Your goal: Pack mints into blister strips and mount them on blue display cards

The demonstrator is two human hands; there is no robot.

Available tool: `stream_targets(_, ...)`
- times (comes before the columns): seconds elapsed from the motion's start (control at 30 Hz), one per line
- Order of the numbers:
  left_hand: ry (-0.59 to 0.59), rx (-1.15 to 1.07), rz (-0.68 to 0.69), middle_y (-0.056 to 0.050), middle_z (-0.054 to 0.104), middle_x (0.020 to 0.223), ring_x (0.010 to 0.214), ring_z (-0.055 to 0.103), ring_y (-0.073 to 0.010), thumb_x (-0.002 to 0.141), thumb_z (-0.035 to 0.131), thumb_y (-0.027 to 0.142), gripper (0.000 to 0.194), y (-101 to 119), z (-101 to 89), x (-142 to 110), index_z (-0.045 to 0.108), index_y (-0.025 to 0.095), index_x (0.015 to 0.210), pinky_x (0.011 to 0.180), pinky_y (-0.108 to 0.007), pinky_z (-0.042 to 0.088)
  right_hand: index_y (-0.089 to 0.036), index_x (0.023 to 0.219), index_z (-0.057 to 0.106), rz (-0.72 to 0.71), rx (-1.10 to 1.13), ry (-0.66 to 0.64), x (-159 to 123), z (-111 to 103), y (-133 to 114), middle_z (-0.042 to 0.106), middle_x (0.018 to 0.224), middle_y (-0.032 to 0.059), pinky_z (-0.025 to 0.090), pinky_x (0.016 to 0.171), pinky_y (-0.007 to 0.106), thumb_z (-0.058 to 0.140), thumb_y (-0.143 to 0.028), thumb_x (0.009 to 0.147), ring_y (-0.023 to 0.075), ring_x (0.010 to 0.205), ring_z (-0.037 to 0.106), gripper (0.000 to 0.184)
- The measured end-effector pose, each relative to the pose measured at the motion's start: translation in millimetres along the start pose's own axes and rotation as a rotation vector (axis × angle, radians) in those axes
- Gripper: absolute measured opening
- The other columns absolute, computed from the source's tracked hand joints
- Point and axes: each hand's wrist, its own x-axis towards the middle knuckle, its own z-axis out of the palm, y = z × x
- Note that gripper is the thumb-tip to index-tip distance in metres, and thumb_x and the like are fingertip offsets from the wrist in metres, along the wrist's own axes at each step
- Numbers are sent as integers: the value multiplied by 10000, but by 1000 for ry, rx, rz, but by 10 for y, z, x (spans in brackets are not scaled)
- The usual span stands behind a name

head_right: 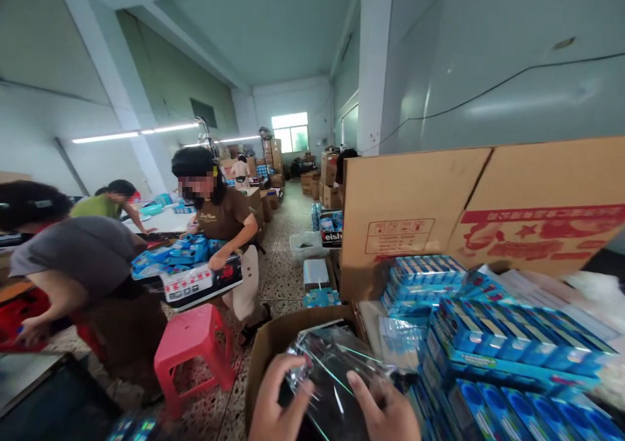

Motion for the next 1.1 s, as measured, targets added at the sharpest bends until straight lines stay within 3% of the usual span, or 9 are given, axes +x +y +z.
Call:
stream_targets(0.07, -347, -42, 143, -142, 685, 1163, 1086, 637, -320, 649, 842, 483, 578, 61, 122, -19, 721, 208, 1142, 987, -412, 500, -212, 544, 578, -40, 27, -56, -26, 160, -56, 560, 552, 24, 440, 533, 293, 641, -762, 702, 189, 562, 512, 576)
stream_targets(0.13, -505, -48, 167, -136, 706, 1117, 1031, 665, -291, 694, 811, 495, 542, 38, 243, -40, 716, 195, 1135, 935, -393, 536, -206, 604, 552, -34, 110, -58, -84, 276, -77, 546, 585, 16, 448, 559, 285, 535, -798, 768, 182, 591, 512, 615)
stream_targets(0.23, -430, 9, 103, -93, 749, 967, 914, 703, -221, 884, 639, 410, 250, -139, 355, -79, 737, 199, 975, 861, -320, 563, -209, 686, 506, 67, 227, 2, -155, 326, 7, 481, 580, -24, 418, 533, 263, 457, -767, 853, 139, 537, 449, 584)
stream_targets(0.33, -286, 36, 81, -71, 755, 906, 855, 715, -202, 934, 563, 390, 249, -314, 393, -90, 729, 207, 916, 811, -290, 576, -223, 874, 489, 112, 251, 39, -168, 223, 239, 393, 558, -85, 316, 439, 235, 562, -712, 828, 115, 458, 363, 497)
stream_targets(0.47, -188, 143, 154, -84, 750, 919, 841, 724, -209, 918, 573, 332, 208, -283, 464, -40, 707, 189, 989, 786, -311, 599, -237, 777, 434, -255, -157, 440, -196, -49, 521, 411, 597, -72, 377, 503, 257, 709, -513, 774, 132, 514, 424, 390)
stream_targets(0.6, -363, 268, 428, -72, 731, 926, 864, 715, -210, 862, 540, 120, 287, -41, 632, -53, 700, 218, 1079, 785, -332, 602, -216, 701, 571, -530, -535, 147, -335, -251, 416, 609, 757, 44, 454, 690, 317, 504, -249, 913, 197, 731, 562, 225)
stream_targets(0.73, -462, 243, 603, -73, 668, 877, 802, 670, -189, 871, 553, 98, 274, 170, 754, -183, 713, 217, 1059, 732, -317, 587, -208, 953, 695, -246, -328, -98, -434, -337, 156, 698, 938, 92, 489, 870, 370, 493, -195, 898, 245, 953, 634, 210)
stream_targets(0.93, -672, -39, 947, -87, 653, 901, 910, 653, -207, 840, 593, 112, 378, 310, 822, -423, 641, 188, 1207, 908, -402, 549, -264, 1200, 644, 212, 762, -144, -437, -402, 64, 668, 1264, 80, 438, 1082, 458, 686, -506, 813, 270, 1184, 623, 459)
stream_targets(1.1, -649, -174, 1112, 25, 675, 681, 700, 675, -132, 881, 668, 246, 186, 291, 955, -624, 644, 264, 1064, 834, -294, 552, -306, 1244, 623, 327, 825, -248, -394, -485, -59, 673, 1257, 72, 419, 1108, 530, 710, -444, 819, 309, 1253, 585, 456)
